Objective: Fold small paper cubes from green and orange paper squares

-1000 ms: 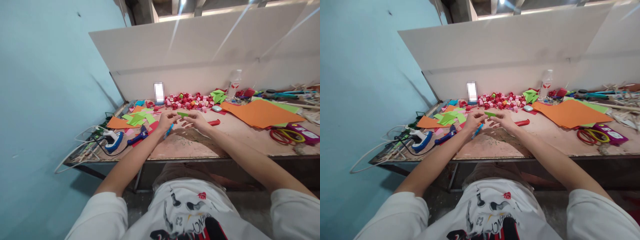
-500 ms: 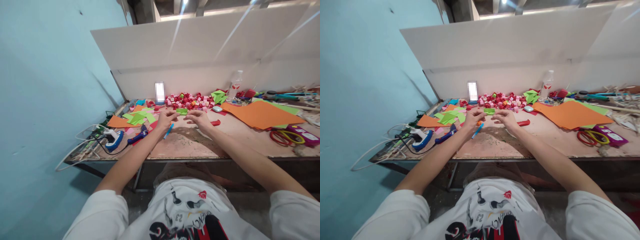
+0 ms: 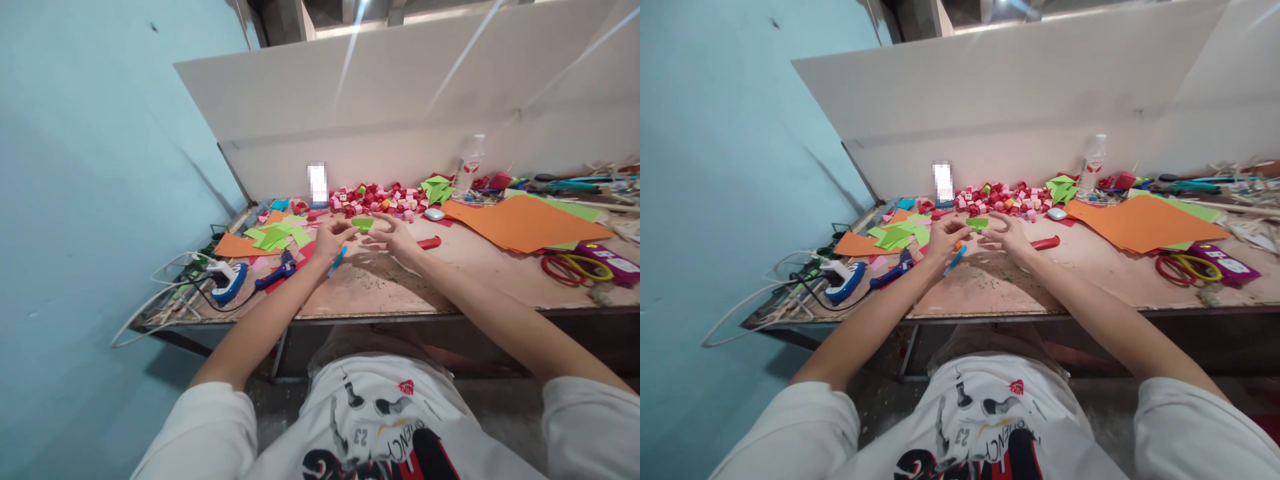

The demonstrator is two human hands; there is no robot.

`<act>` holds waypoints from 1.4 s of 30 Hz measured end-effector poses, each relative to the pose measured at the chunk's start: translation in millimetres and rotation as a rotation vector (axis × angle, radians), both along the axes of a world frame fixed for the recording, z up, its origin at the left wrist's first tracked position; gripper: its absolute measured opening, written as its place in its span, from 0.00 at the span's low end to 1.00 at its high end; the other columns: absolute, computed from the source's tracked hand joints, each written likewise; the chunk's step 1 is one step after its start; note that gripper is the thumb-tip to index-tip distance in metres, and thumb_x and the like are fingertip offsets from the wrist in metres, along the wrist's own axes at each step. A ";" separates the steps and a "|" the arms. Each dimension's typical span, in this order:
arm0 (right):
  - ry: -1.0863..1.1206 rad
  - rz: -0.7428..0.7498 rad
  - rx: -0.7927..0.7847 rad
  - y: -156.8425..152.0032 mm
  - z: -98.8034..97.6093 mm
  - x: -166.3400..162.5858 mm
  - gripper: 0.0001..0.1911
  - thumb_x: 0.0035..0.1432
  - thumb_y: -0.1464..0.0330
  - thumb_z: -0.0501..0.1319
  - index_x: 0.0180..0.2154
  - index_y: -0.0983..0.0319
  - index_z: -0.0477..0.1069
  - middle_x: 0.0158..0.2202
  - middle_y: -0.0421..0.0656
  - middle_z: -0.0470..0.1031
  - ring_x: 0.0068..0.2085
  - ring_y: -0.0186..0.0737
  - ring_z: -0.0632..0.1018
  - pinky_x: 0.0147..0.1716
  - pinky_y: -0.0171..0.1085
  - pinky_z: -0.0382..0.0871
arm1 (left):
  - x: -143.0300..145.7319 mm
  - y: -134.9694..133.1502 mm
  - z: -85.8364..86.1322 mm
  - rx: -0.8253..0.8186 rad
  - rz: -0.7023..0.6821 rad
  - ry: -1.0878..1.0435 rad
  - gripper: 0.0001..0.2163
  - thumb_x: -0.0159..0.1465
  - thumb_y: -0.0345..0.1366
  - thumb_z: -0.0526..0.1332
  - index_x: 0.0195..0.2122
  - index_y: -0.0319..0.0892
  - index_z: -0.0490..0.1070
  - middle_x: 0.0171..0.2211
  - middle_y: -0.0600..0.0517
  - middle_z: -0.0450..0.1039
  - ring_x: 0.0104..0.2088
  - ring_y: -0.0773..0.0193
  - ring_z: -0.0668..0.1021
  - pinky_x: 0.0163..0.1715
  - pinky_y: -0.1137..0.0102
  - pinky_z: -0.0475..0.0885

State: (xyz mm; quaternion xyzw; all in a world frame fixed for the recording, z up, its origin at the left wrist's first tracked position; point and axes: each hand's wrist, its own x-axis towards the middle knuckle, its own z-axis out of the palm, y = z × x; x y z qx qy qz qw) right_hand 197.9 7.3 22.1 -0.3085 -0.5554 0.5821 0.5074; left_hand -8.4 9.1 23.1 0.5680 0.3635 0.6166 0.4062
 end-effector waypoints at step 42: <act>-0.149 0.050 0.044 5.3 -2.8 4.4 0.18 0.49 0.57 0.81 0.37 0.61 0.87 0.40 0.50 0.88 0.39 0.46 0.88 0.37 0.37 0.82 | -5.1 -1.0 -4.1 -0.091 -0.189 0.162 0.10 0.61 0.41 0.75 0.31 0.39 0.81 0.28 0.47 0.83 0.26 0.65 0.80 0.32 0.68 0.77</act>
